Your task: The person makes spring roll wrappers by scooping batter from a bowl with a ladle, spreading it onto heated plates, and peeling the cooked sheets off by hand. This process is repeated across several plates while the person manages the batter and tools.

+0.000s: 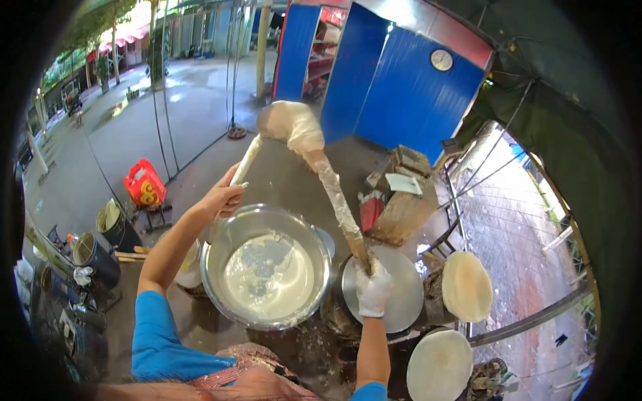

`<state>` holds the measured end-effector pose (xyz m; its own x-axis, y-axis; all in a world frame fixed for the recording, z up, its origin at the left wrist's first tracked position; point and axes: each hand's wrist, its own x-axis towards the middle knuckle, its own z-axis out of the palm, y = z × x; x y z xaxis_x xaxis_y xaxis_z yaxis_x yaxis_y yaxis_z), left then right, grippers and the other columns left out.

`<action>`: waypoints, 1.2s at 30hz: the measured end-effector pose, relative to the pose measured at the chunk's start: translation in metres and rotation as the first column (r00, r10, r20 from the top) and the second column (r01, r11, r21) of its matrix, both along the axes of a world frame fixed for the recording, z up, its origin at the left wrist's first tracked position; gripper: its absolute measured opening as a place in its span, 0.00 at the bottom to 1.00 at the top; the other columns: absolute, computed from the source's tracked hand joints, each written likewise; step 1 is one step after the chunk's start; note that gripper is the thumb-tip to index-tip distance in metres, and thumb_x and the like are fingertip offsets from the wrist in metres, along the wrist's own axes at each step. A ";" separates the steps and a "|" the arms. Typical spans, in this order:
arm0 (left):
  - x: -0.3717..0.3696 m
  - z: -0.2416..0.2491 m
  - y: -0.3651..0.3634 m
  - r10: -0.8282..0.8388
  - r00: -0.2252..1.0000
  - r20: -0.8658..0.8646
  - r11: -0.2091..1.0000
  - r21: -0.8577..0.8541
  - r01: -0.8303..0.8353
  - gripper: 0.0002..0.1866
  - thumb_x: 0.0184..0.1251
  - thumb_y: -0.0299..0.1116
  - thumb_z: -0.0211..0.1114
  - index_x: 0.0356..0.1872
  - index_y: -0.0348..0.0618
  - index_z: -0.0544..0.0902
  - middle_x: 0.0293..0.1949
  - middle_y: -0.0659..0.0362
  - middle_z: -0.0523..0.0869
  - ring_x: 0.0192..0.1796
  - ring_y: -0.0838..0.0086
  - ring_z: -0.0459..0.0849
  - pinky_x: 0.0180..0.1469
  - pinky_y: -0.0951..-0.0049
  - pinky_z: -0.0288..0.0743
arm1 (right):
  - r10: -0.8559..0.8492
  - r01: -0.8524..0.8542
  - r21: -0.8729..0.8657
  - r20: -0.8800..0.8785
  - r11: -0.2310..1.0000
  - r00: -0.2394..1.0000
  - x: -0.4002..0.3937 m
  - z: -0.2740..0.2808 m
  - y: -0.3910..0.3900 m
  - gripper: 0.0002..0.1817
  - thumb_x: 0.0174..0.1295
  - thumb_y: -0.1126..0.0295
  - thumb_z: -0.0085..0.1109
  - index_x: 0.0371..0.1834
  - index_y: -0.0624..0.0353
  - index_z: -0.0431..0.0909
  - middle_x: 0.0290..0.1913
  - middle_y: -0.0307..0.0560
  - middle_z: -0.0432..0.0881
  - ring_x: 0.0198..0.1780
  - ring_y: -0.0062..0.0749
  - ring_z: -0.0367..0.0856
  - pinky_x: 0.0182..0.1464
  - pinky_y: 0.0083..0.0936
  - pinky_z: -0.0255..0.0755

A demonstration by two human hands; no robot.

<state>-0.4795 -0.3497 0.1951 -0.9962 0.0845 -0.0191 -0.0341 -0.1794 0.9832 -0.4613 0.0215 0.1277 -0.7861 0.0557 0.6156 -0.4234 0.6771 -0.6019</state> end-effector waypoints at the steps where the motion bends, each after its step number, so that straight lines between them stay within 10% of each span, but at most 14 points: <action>1: 0.001 0.002 -0.002 -0.005 1.000 -0.024 1.000 -0.014 0.005 0.31 0.66 0.32 0.54 0.66 0.68 0.52 0.15 0.70 0.59 0.12 0.87 0.55 0.11 0.84 0.48 | 0.049 -0.039 -0.118 0.083 0.992 0.995 0.009 0.005 -0.006 0.18 0.50 0.62 0.65 0.42 0.61 0.80 0.33 0.54 0.82 0.35 0.41 0.82 0.39 0.30 0.72; 5: 0.013 -0.064 -0.005 -0.030 0.987 0.156 0.997 0.073 0.019 0.34 0.66 0.31 0.53 0.68 0.69 0.46 0.17 0.69 0.63 0.12 0.85 0.58 0.10 0.85 0.51 | 0.251 -0.090 -0.390 0.383 0.916 0.889 0.036 -0.075 -0.017 0.19 0.53 0.65 0.63 0.45 0.66 0.78 0.36 0.50 0.83 0.38 0.31 0.80 0.43 0.25 0.72; 6: 0.031 -0.081 0.001 -0.073 0.944 0.321 0.996 0.071 0.052 0.32 0.67 0.32 0.52 0.67 0.71 0.48 0.17 0.69 0.62 0.12 0.86 0.56 0.09 0.85 0.49 | 0.303 -0.124 -0.460 0.340 0.879 0.891 0.039 -0.133 -0.018 0.15 0.53 0.72 0.62 0.44 0.65 0.79 0.25 0.37 0.79 0.18 0.12 0.67 0.18 0.14 0.59; 7: 0.036 -0.119 -0.002 -0.265 0.867 0.422 0.932 0.342 0.118 0.28 0.68 0.33 0.51 0.64 0.71 0.52 0.15 0.69 0.61 0.11 0.86 0.55 0.09 0.85 0.47 | 0.345 0.014 -0.544 0.551 0.839 0.760 0.067 -0.136 -0.028 0.15 0.52 0.72 0.63 0.44 0.65 0.79 0.25 0.37 0.79 0.18 0.14 0.67 0.18 0.15 0.60; 10: 0.056 -0.179 0.004 -0.629 0.312 0.712 0.525 0.685 -0.506 0.17 0.68 0.34 0.50 0.56 0.65 0.65 0.14 0.69 0.58 0.11 0.87 0.54 0.09 0.86 0.48 | 0.130 0.007 -0.186 0.713 0.982 0.689 0.131 -0.212 -0.019 0.17 0.50 0.64 0.65 0.41 0.62 0.81 0.24 0.41 0.80 0.20 0.20 0.74 0.21 0.20 0.65; 13: 0.071 -0.205 0.003 -0.687 0.226 0.690 0.520 0.685 -0.511 0.05 0.68 0.35 0.51 0.32 0.55 0.65 0.13 0.68 0.56 0.10 0.85 0.56 0.07 0.84 0.47 | -0.028 0.027 0.015 0.818 1.000 0.575 0.188 -0.169 -0.014 0.23 0.47 0.57 0.66 0.42 0.64 0.79 0.29 0.53 0.82 0.32 0.36 0.81 0.38 0.26 0.72; 18: 0.073 -0.172 0.016 -0.751 0.539 0.382 0.632 0.651 0.420 0.23 0.71 0.34 0.46 0.58 0.85 0.61 0.17 0.67 0.60 0.11 0.88 0.52 0.06 0.88 0.47 | -0.074 0.277 -0.172 0.714 0.945 0.696 0.233 -0.163 -0.003 0.21 0.49 0.55 0.64 0.42 0.59 0.81 0.33 0.50 0.83 0.36 0.29 0.81 0.40 0.24 0.71; 21: 0.055 -0.182 0.058 -0.766 0.444 0.464 0.636 0.647 0.421 0.16 0.70 0.34 0.46 0.54 0.73 0.68 0.17 0.67 0.60 0.10 0.87 0.52 0.07 0.87 0.46 | -0.102 0.415 -0.189 0.804 0.890 0.586 0.250 -0.161 -0.021 0.19 0.50 0.58 0.64 0.42 0.59 0.81 0.31 0.48 0.83 0.35 0.24 0.81 0.38 0.22 0.71; 23: 0.031 -0.173 0.099 -0.661 0.045 0.749 0.744 0.661 -0.097 0.10 0.70 0.34 0.47 0.48 0.59 0.71 0.16 0.67 0.60 0.09 0.85 0.53 0.06 0.86 0.47 | -0.128 0.524 -0.161 0.873 0.836 0.471 0.285 -0.161 -0.023 0.19 0.50 0.58 0.63 0.42 0.58 0.81 0.31 0.49 0.83 0.34 0.26 0.81 0.38 0.22 0.71; 26: 0.057 -0.145 0.142 -0.741 0.169 0.650 0.656 0.645 0.392 0.06 0.69 0.35 0.47 0.41 0.49 0.71 0.15 0.68 0.59 0.08 0.84 0.54 0.06 0.85 0.48 | -0.360 0.603 0.027 0.823 0.798 0.440 0.328 -0.153 -0.007 0.22 0.50 0.51 0.63 0.42 0.55 0.81 0.33 0.52 0.82 0.36 0.38 0.82 0.39 0.28 0.72; 27: 0.047 -0.172 0.150 -0.820 -0.085 0.566 0.512 0.793 0.330 0.04 0.70 0.35 0.47 0.40 0.54 0.71 0.14 0.67 0.59 0.08 0.85 0.56 0.06 0.85 0.50 | -0.406 0.631 -0.035 0.738 0.775 0.539 0.349 -0.149 -0.001 0.22 0.50 0.50 0.62 0.41 0.55 0.81 0.32 0.52 0.82 0.36 0.40 0.82 0.38 0.29 0.72; 29: 0.086 -0.159 0.199 -0.929 0.099 0.356 0.317 0.633 0.707 0.09 0.70 0.34 0.45 0.48 0.62 0.69 0.14 0.67 0.60 0.08 0.86 0.56 0.06 0.85 0.51 | -0.491 0.719 -0.035 0.708 0.694 0.508 0.399 -0.116 0.007 0.23 0.51 0.47 0.60 0.40 0.53 0.80 0.31 0.53 0.81 0.34 0.43 0.81 0.36 0.32 0.72; 32: 0.146 -0.176 0.286 -0.961 -0.251 0.120 -0.042 0.830 0.556 0.20 0.72 0.35 0.43 0.63 0.69 0.58 0.17 0.65 0.61 0.10 0.86 0.58 0.08 0.84 0.54 | -0.525 0.803 -0.107 0.705 0.586 0.477 0.462 -0.124 0.033 0.22 0.53 0.49 0.58 0.41 0.55 0.78 0.31 0.54 0.80 0.32 0.46 0.79 0.34 0.32 0.70; 36: 0.248 -0.180 0.399 -0.739 -0.624 0.254 0.280 0.958 0.059 0.18 0.73 0.33 0.40 0.60 0.40 0.60 0.17 0.63 0.62 0.14 0.80 0.63 0.16 0.79 0.63 | -0.567 0.909 -0.121 0.746 0.400 0.349 0.586 -0.161 0.043 0.20 0.54 0.51 0.57 0.41 0.54 0.78 0.32 0.53 0.79 0.34 0.46 0.79 0.35 0.34 0.71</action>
